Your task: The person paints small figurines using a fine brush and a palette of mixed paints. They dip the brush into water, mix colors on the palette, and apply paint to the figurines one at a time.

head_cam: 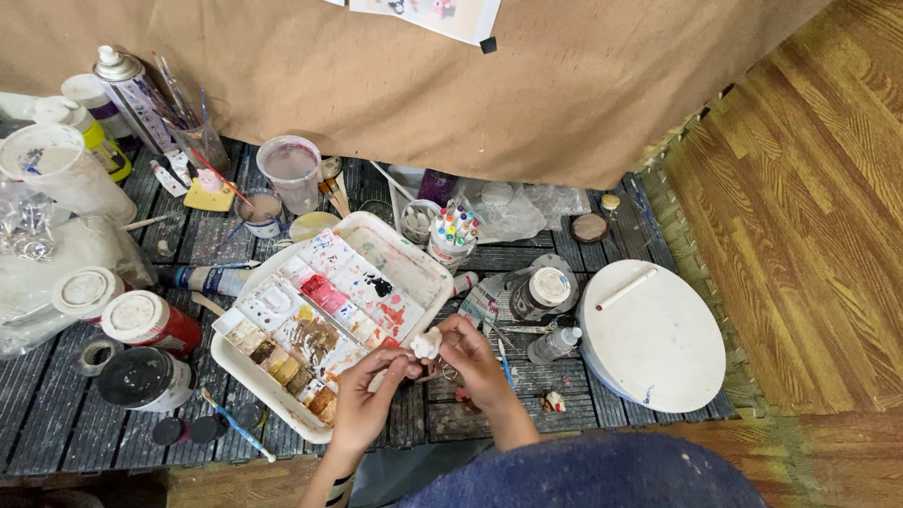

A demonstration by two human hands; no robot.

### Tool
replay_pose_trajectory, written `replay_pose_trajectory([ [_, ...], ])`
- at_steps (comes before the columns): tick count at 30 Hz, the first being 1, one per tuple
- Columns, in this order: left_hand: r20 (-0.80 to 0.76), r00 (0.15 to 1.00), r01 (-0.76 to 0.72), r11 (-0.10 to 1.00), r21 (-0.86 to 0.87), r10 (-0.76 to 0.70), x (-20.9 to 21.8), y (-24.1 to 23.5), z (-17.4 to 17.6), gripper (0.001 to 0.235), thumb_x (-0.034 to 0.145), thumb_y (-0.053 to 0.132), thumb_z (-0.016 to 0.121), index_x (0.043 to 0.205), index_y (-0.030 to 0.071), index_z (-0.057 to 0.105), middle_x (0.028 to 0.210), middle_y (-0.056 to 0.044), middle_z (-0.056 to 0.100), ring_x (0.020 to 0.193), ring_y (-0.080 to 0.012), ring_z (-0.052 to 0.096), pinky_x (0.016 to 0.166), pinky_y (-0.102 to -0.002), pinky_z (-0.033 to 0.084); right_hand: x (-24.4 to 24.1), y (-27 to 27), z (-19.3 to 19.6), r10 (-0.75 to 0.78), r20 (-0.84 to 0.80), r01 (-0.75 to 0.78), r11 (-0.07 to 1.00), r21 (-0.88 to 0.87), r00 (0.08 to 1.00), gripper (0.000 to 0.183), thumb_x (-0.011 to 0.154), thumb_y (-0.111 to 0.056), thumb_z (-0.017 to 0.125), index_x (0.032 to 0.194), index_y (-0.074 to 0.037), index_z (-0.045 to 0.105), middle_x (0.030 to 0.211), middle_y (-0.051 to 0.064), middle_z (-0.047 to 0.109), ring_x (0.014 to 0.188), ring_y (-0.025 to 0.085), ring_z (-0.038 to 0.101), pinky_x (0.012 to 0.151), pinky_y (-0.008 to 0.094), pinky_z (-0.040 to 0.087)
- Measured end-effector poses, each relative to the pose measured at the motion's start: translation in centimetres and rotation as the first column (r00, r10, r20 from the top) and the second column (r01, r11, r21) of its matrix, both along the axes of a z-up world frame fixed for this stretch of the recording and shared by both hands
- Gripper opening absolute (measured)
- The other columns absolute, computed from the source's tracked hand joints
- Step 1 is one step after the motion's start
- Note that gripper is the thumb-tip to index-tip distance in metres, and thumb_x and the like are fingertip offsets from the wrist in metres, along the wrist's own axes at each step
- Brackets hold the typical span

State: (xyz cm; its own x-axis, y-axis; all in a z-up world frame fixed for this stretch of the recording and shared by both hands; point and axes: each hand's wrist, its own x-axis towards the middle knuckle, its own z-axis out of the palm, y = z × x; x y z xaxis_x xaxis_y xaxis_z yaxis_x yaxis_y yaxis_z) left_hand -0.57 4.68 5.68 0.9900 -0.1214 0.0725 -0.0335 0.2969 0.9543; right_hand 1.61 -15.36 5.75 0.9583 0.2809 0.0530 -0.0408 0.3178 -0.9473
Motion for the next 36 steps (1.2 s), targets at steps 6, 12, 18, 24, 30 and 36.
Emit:
replay_pose_trajectory([
  [6, 0.383, 0.895, -0.361, 0.874, 0.324, 0.228, -0.3, -0.2, 2.8, 0.032, 0.081, 0.008, 0.081, 0.112, 0.006, 0.074, 0.104, -0.006, 0.077, 0.09, -0.0135, 0.074, 0.09, -0.034, 0.053, -0.2, -0.5, 0.9, -0.077, 0.098, 0.085, 0.994, -0.074, 0.992, 0.022, 0.103, -0.019, 0.063, 0.117, -0.003, 0.058, 0.101, 0.007, 0.071, 0.089, 0.011, 0.067, 0.075, 0.028, 0.054],
  [12, 0.57, 0.793, -0.497, 0.77, 0.4, 0.216, -0.5, -0.9, 4.7, 0.036, 0.074, 0.01, 0.087, 0.109, 0.008, 0.078, 0.11, -0.004, 0.079, 0.102, -0.0192, 0.072, 0.096, -0.037, 0.047, -0.9, -0.3, 1.5, -0.159, 0.232, 0.188, 0.976, -0.108, 0.96, 0.021, 0.101, -0.013, 0.069, 0.114, -0.002, 0.057, 0.112, 0.009, 0.07, 0.101, 0.014, 0.069, 0.087, 0.031, 0.058],
  [18, 0.532, 0.795, -0.499, 0.811, 0.304, 0.29, -0.1, -1.9, 4.7, 0.022, 0.076, 0.004, 0.084, 0.097, 0.008, 0.081, 0.111, -0.004, 0.078, 0.114, -0.0251, 0.071, 0.101, -0.038, 0.047, -2.0, -0.1, 1.6, -0.211, 0.261, 0.265, 0.945, -0.193, 0.942, 0.022, 0.098, -0.009, 0.071, 0.113, -0.002, 0.056, 0.115, 0.01, 0.07, 0.105, 0.014, 0.068, 0.091, 0.03, 0.056],
  [24, 0.433, 0.846, -0.464, 0.83, 0.311, 0.311, -0.5, -1.5, 3.5, 0.022, 0.077, 0.002, 0.082, 0.097, 0.008, 0.079, 0.117, -0.01, 0.076, 0.115, -0.0258, 0.07, 0.101, -0.037, 0.052, -1.2, -0.1, 1.5, -0.232, 0.188, 0.265, 0.948, -0.177, 0.954, 0.022, 0.097, -0.008, 0.07, 0.114, -0.002, 0.057, 0.116, 0.009, 0.07, 0.101, 0.014, 0.068, 0.084, 0.03, 0.058],
  [30, 0.291, 0.944, -0.229, 0.942, 0.245, 0.154, 0.3, -0.9, 0.8, 0.036, 0.083, -0.002, 0.078, 0.119, -0.001, 0.074, 0.125, -0.016, 0.075, 0.121, -0.0266, 0.07, 0.111, -0.039, 0.047, -1.1, 0.2, 3.2, -0.105, 0.396, 0.286, 0.854, -0.434, 0.912, 0.024, 0.092, -0.008, 0.075, 0.115, -0.004, 0.067, 0.111, 0.007, 0.073, 0.093, 0.014, 0.073, 0.081, 0.029, 0.062],
  [36, 0.066, 0.995, -0.066, 0.997, -0.047, 0.069, 0.4, -0.8, -2.0, 0.03, 0.087, -0.006, 0.072, 0.116, -0.001, 0.076, 0.128, -0.018, 0.071, 0.121, -0.0263, 0.067, 0.102, -0.036, 0.055, -1.1, 0.7, 4.3, -0.068, 0.347, 0.235, 0.852, -0.467, 0.935, 0.025, 0.091, -0.009, 0.077, 0.115, -0.006, 0.072, 0.1, 0.006, 0.075, 0.086, 0.013, 0.07, 0.078, 0.029, 0.06],
])
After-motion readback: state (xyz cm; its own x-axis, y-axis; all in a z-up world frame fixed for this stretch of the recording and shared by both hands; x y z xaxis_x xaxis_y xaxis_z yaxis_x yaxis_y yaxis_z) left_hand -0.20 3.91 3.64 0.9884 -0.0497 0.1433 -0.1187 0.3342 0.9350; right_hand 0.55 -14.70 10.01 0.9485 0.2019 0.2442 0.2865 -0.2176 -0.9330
